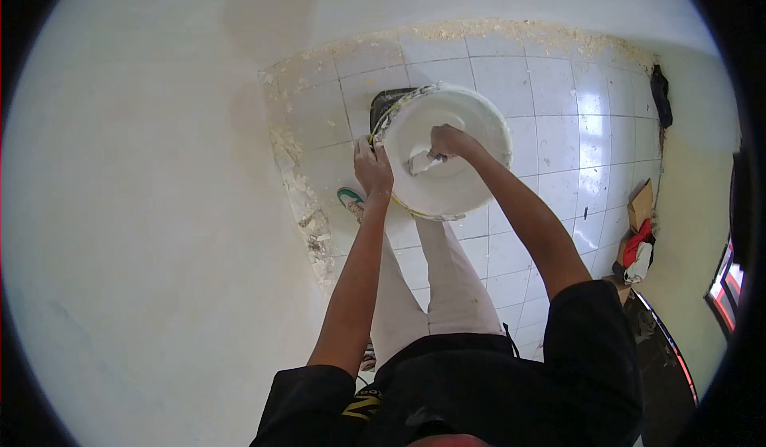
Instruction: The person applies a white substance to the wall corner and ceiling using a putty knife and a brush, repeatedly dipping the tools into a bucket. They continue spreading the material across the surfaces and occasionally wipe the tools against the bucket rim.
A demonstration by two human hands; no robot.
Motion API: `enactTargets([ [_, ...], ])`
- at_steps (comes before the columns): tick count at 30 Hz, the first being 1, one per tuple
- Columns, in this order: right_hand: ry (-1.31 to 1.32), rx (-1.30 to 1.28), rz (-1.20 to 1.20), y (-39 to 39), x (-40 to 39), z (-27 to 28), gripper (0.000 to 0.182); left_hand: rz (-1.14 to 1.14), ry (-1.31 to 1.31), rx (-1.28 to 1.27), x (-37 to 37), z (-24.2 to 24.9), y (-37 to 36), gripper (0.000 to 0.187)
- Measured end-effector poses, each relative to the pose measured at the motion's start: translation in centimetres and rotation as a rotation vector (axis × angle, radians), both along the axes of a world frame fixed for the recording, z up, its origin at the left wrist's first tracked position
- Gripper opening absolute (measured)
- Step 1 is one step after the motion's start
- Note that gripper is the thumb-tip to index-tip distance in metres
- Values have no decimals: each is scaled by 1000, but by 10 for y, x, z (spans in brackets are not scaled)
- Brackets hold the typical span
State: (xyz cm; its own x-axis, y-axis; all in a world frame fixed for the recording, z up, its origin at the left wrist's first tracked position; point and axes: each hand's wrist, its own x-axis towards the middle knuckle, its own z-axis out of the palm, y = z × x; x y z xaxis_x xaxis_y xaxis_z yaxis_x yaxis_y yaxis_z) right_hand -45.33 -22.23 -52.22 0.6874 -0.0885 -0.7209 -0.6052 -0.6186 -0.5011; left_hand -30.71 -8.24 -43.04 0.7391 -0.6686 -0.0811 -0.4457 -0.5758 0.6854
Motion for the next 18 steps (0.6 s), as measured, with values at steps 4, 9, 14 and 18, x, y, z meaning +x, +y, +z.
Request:
enactTargets([
  [4, -317, 68, -291, 10, -45, 25, 28, 25, 37, -107, 1, -12, 3, 21],
  [9, -70, 249, -1032, 47, -78, 112, 34, 106, 200, -295, 8, -7, 7, 24],
  [14, -254, 660, -1318, 77, -92, 186, 19, 143, 407, -290, 11, -16, 13, 25],
  [18, -430, 759, -1264, 72, -51, 227, 15, 231, 582, -401, 16, -31, 18, 26],
])
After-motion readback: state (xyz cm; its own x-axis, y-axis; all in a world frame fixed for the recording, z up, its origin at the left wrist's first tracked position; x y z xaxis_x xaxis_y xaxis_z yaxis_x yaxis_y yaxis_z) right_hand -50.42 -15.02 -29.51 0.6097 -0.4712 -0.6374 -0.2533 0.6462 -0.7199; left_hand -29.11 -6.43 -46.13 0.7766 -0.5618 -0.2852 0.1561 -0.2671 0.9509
